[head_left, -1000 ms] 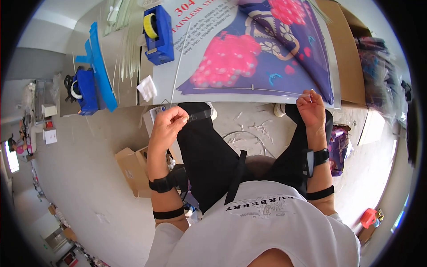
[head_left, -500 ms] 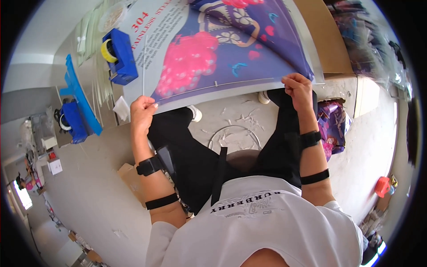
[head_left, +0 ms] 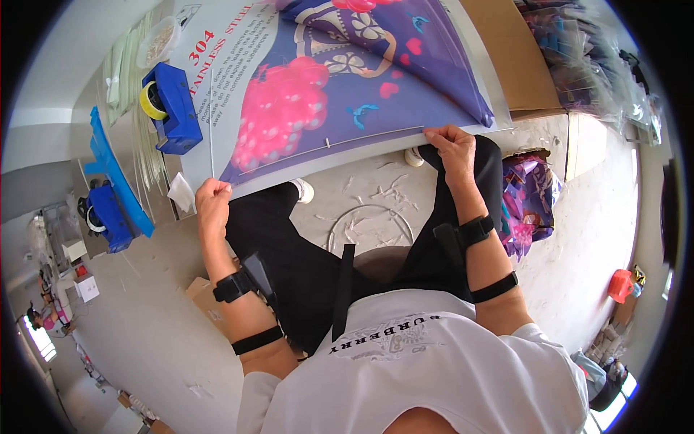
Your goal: Attaching plastic hanging strips to the edges of a poster using adhesive tape.
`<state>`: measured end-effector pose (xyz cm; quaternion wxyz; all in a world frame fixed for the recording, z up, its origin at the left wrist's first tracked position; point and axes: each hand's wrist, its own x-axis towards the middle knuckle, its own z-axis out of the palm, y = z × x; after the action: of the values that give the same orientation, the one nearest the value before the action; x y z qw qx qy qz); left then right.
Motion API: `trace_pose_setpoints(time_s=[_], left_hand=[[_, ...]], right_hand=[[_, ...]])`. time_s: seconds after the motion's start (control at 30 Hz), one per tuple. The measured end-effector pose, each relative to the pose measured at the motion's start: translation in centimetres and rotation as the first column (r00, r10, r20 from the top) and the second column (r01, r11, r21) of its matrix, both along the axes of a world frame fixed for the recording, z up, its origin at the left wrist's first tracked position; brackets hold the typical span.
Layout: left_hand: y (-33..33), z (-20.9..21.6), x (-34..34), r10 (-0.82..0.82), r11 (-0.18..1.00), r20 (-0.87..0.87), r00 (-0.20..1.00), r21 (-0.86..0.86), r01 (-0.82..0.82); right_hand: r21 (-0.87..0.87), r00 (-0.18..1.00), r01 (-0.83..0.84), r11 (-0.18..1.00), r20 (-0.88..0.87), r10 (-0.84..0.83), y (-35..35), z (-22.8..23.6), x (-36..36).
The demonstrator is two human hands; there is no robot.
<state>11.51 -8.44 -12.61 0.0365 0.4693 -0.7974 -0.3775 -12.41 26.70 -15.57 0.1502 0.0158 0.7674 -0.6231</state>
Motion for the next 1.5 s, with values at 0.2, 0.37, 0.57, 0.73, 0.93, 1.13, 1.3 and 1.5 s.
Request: trace_pose_setpoints(time_s=[0.2, 0.37, 0.57, 0.73, 0.93, 1.13, 1.3, 1.5], left_hand=[[0.2, -0.2, 0.4, 0.043, 0.997, 0.018, 0.999, 0.057, -0.044], [0.2, -0.4, 0.5, 0.036, 0.998, 0.019, 0.999, 0.049, -0.037], [-0.1, -0.9, 1.0, 0.031, 0.999, -0.006, 1.0, 0.042, -0.031], [0.3, -0.3, 0.4, 0.013, 0.996, -0.024, 1.0, 0.086, -0.011], [0.8, -0.5, -1.0, 0.058, 0.993, -0.116, 0.992, 0.105, -0.046], [1.2, -1.0, -1.7, 0.099, 0.993, -0.126, 0.987, 0.072, -0.091], [0.0, -2.5, -0.8, 0.079, 0.996, -0.195, 0.978, 0.047, -0.071], [-0.2, -3.6, -1.3, 0.122, 0.992, -0.208, 0.97, 0.011, -0.122]], right_hand=[[-0.066, 1.0, -0.004, 0.998, -0.03, 0.002, -0.4, -0.3, 0.2], [-0.058, 1.0, -0.006, 0.998, -0.031, 0.004, -0.4, -0.4, 0.1], [-0.104, 0.998, -0.012, 0.995, -0.056, 0.006, -0.8, -0.2, 0.0], [-0.012, 0.999, 0.008, 1.0, -0.053, -0.009, -0.4, 0.0, -0.2], [0.225, 0.974, 0.04, 0.973, -0.227, 0.012, -0.7, -0.4, -1.8], [0.389, 0.962, 0.039, 0.92, -0.262, 0.07, -1.3, -0.2, -2.3], [0.5, 0.948, -0.001, 0.866, -0.275, 0.159, -1.4, -1.4, -2.8], [0.501, 0.944, -0.007, 0.865, -0.282, 0.171, -1.0, -1.1, -3.1]])
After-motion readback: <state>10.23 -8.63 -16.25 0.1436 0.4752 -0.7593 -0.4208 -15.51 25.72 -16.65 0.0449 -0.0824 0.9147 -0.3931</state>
